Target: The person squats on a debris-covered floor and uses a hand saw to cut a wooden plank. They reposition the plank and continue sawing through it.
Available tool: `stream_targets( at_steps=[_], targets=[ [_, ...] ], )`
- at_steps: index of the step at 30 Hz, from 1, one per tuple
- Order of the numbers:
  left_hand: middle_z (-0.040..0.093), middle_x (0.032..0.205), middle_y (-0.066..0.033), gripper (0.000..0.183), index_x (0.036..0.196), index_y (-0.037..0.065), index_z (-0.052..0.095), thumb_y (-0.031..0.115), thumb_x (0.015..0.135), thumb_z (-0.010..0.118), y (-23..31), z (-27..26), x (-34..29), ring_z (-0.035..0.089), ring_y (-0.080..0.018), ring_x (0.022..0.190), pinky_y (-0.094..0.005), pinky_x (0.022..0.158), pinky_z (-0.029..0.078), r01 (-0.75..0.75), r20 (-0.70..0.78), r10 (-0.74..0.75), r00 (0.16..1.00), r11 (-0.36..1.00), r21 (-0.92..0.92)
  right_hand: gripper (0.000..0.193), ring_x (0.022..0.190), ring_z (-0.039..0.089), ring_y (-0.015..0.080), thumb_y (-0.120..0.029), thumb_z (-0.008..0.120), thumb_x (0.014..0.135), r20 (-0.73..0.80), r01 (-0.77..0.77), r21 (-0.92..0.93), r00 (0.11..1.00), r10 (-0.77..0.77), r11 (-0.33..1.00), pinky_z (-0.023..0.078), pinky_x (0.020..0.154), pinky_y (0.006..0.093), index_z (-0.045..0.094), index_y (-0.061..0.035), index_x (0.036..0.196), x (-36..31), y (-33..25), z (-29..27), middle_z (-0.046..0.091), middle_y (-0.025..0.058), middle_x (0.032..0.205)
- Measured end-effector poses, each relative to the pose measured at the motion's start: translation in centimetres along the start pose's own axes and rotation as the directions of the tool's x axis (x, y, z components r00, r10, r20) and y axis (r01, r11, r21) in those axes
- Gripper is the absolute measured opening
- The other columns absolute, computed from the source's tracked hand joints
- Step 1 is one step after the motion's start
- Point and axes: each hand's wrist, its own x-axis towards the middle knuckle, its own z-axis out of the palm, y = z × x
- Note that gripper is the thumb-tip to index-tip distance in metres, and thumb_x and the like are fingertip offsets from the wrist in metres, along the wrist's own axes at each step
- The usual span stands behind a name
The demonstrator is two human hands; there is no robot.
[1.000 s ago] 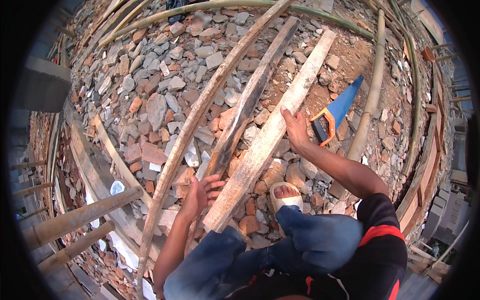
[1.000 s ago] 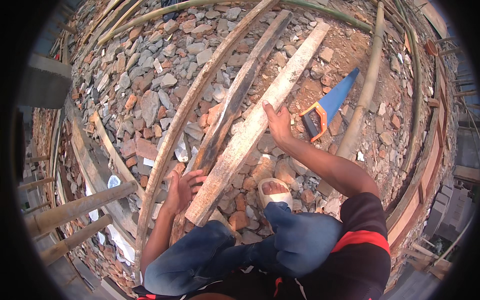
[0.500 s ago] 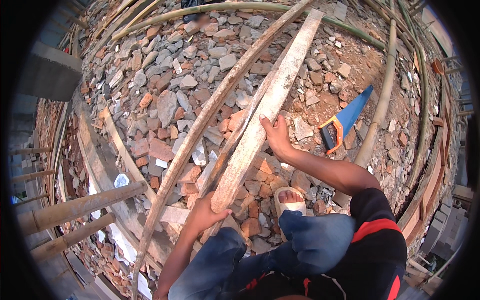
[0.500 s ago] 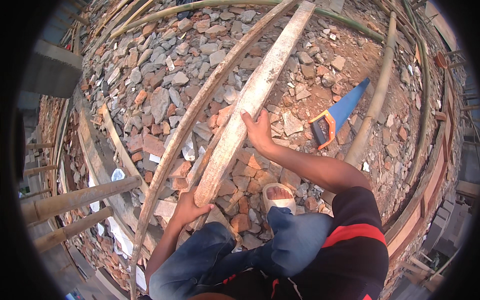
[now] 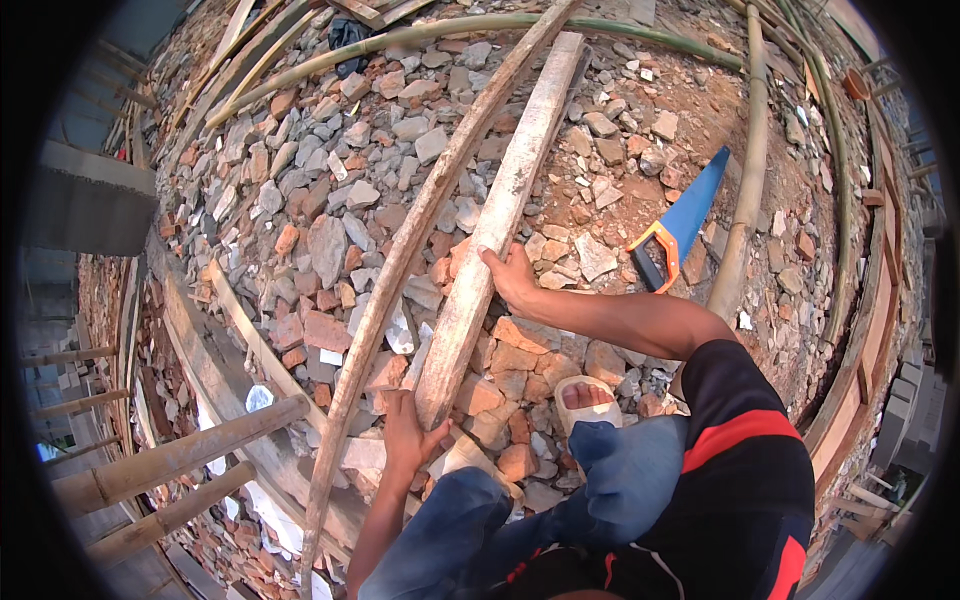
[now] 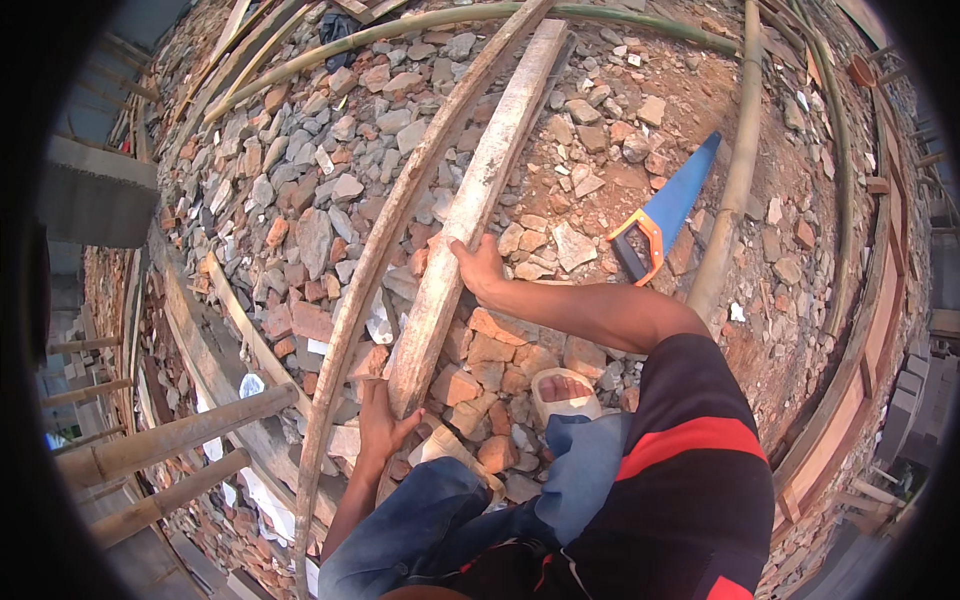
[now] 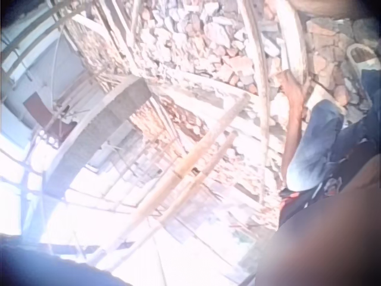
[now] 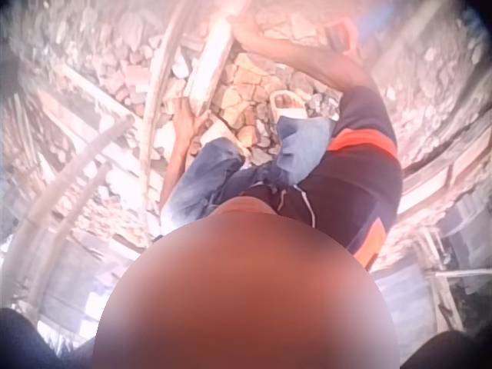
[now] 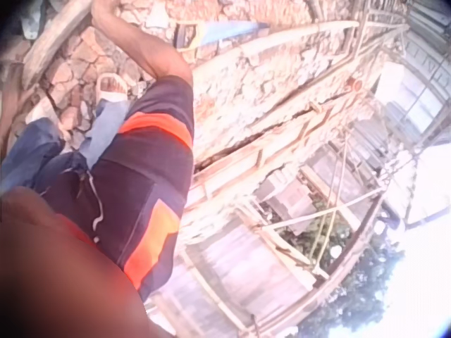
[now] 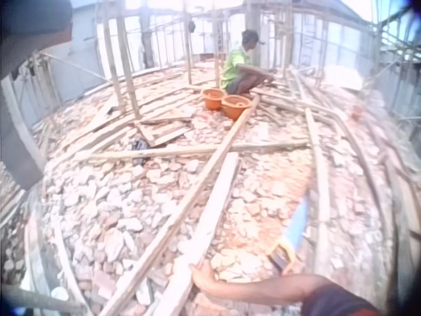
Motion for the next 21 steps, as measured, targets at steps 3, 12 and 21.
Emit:
stream_targets(
  at_steps=[3,12,21],
  targets=[
    [0.055,0.123,-0.0264,0.08,0.131,-0.008,0.054,0.033,0.071,0.088,-1.1,-0.2,0.8,0.055,-0.0463,0.114,-0.0491,0.098,0.047,0.005,-0.034,-0.008,0.999,0.996,-0.092,0.058,0.11,0.065,0.0324,-0.038,0.073,0.093,-0.027,0.006,0.016,1.0,-0.006,1.0,0.05,0.096,0.042,0.05,0.0048,0.124,0.3,-0.3,0.2,0.066,0.0217,0.119],
    [0.059,0.117,-0.0296,0.069,0.122,-0.007,0.056,0.022,0.069,0.088,-2.0,-1.0,2.7,0.056,-0.0466,0.112,-0.0483,0.098,0.047,0.025,-0.021,-0.026,0.999,0.999,-0.048,0.055,0.081,0.073,0.0283,-0.035,0.074,0.091,0.1,-0.161,-0.22,0.977,0.187,0.962,0.061,0.059,0.0344,0.061,0.0127,0.116,1.0,-4.5,-1.0,0.068,0.0281,0.108],
    [0.07,0.103,-0.0313,0.071,0.127,-0.006,0.054,0.029,0.074,0.087,-1.5,-0.9,3.5,0.069,-0.0484,0.098,-0.0487,0.086,0.055,0.143,0.067,-0.138,0.988,0.987,-0.079,0.06,0.105,0.068,0.0243,-0.026,0.075,0.094,0.19,-0.148,-0.224,0.963,0.192,0.963,0.064,0.077,0.034,0.044,0.0084,0.132,-0.4,-5.8,-2.5,0.062,0.0164,0.118]
  ],
)
